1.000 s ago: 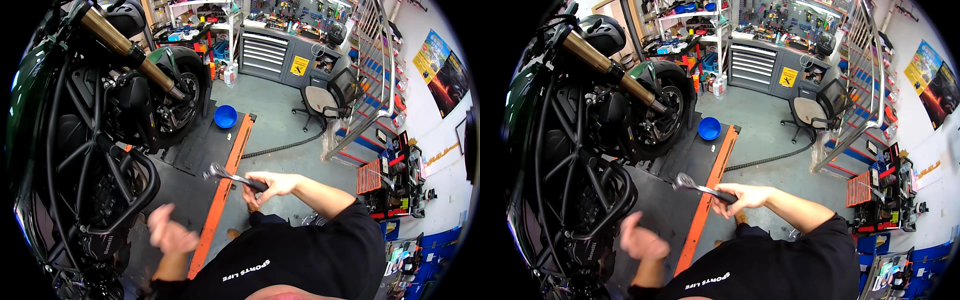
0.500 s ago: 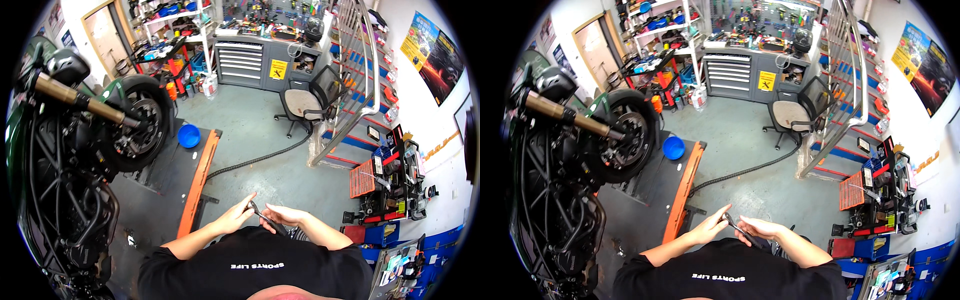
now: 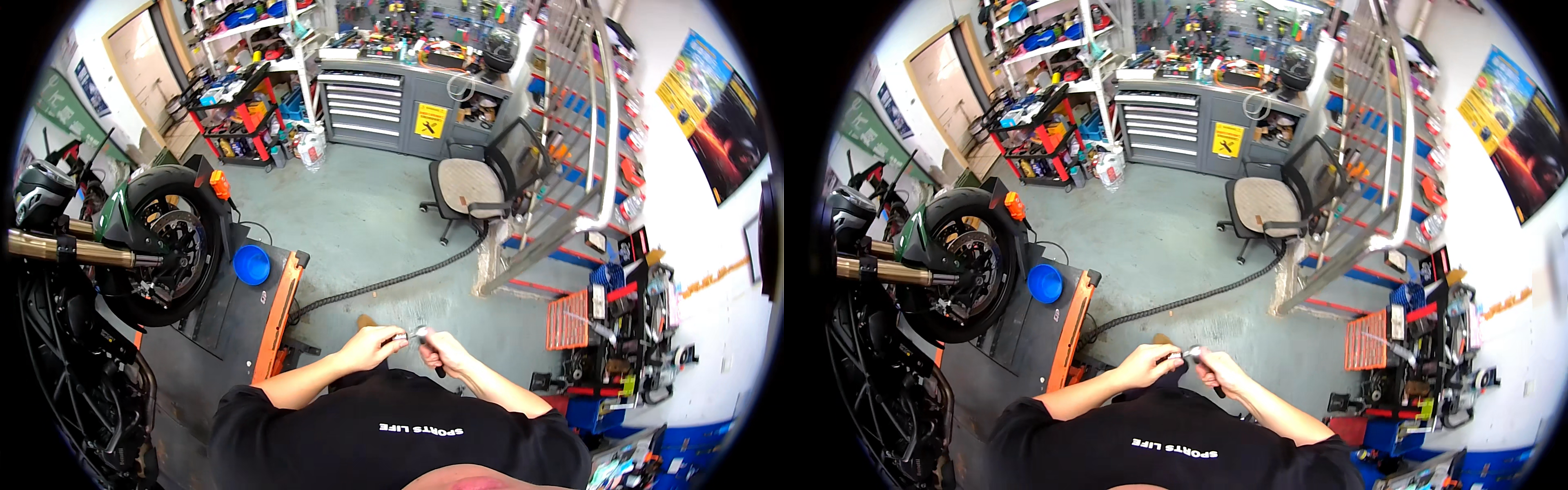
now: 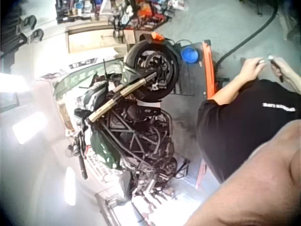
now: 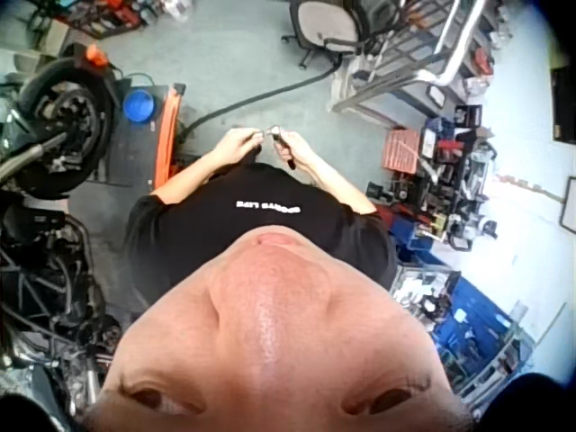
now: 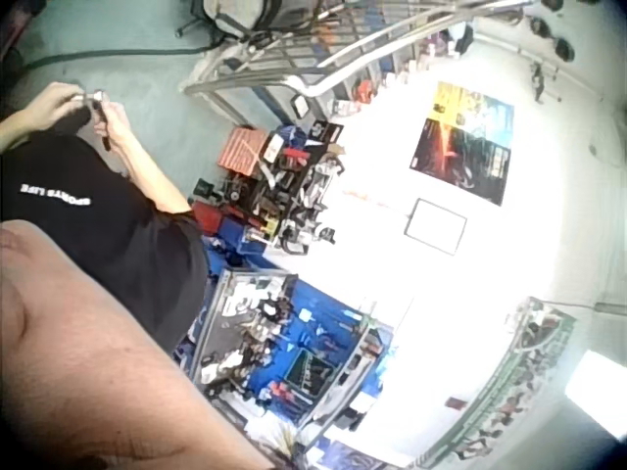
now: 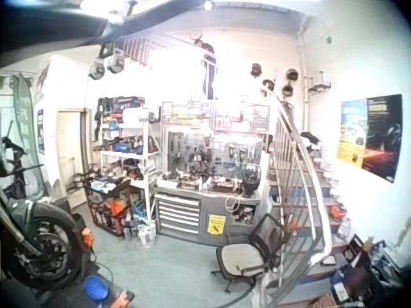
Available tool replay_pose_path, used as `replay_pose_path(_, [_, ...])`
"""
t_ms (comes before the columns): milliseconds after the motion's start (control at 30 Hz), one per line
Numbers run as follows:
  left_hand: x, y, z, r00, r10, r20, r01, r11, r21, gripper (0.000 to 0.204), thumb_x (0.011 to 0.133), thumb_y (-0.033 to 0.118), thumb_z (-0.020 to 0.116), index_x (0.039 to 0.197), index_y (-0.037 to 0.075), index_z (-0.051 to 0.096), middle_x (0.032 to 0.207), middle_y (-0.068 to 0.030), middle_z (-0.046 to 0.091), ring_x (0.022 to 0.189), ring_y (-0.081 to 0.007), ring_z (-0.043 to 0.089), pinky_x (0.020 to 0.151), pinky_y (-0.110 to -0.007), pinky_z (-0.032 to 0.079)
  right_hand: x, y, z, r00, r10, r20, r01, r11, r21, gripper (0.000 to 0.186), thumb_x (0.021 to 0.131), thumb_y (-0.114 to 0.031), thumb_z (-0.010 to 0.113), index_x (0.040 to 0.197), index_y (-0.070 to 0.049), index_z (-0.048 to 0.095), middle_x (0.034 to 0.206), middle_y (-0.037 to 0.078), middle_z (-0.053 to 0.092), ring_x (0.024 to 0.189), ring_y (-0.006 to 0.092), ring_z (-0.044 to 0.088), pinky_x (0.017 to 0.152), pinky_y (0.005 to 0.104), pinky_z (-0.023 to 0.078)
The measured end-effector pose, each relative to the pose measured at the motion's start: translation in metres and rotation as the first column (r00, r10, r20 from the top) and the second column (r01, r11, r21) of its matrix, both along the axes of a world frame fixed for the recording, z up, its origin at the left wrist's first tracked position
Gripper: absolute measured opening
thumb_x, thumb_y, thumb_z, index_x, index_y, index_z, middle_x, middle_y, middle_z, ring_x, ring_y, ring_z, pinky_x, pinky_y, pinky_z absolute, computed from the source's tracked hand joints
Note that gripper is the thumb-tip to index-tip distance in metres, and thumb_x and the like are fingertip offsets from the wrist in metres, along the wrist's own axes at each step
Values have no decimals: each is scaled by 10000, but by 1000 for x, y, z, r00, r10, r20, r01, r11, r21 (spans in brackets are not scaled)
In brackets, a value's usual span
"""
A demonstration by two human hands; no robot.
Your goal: The person selects a socket wrench from a tool drawer and walks to a green motorcycle. They use the wrench to tighten bolts on the motorcycle's engine area, specifically around the crash bars and frame, repeatedly adjusting the tool and applying torque.
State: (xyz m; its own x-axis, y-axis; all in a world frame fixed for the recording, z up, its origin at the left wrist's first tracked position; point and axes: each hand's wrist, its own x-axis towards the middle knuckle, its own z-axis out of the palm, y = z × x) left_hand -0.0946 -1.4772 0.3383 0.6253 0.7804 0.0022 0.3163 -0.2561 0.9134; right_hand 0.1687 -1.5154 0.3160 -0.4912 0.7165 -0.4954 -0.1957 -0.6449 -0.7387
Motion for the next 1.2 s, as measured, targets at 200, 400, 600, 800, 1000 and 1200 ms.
replay_pose_path(200, [-4,164,-56,962,197,189,-106,908,-406,355,1125,276,632,1313,-19,693,874,-62,727,769,-123,673,722,-309,561,58,168,-14,917,-393,-61,393,919,-27,679,1108,-706,422,814,-101,521,645,-37,354,547,117,344,569,288,331])
replay_pose_path(400, [38,327,-77,877,269,399,48,776,-629,374,1147,310,601,1325,-15,648,901,-79,709,757,-142,667,727,-300,544,157,282,-89,703,-14,711,232,950,-210,665,989,-726,658,834,-82,600,606,-24,463,484,130,415,482,320,326])
replay_pose_path(600, [63,465,-99,831,378,408,15,717,-696,347,1133,330,631,1253,5,654,949,-76,710,766,-146,676,735,-294,559,240,340,-199,586,231,777,261,854,-451,536,1045,-557,672,820,-77,596,617,13,500,491,165,462,470,374,378])
replay_pose_path(800, [27,589,-169,771,606,194,-224,543,-809,363,1102,293,681,1335,18,633,977,-118,758,732,-153,690,726,-331,600,302,496,-337,657,474,586,-153,845,-512,450,1085,-469,641,837,-98,583,640,18,497,487,165,449,454,376,385])
replay_pose_path(1000, [-17,737,-167,539,842,-21,-487,291,-823,242,1095,217,674,1258,70,569,992,-169,783,677,-180,700,636,-325,591,296,815,-362,576,397,714,-270,918,-292,440,996,-470,706,899,-42,744,677,74,615,610,213,597,515,423,439])
replay_pose_path(1200, [-48,880,-121,364,924,118,-555,317,-769,279,1073,149,688,1276,52,521,1068,-228,777,771,-226,747,753,-344,630,194,1124,-232,300,51,953,-368,928,66,706,907,-630,740,1209,5,785,1195,288,775,1174,457,736,998,490,565])
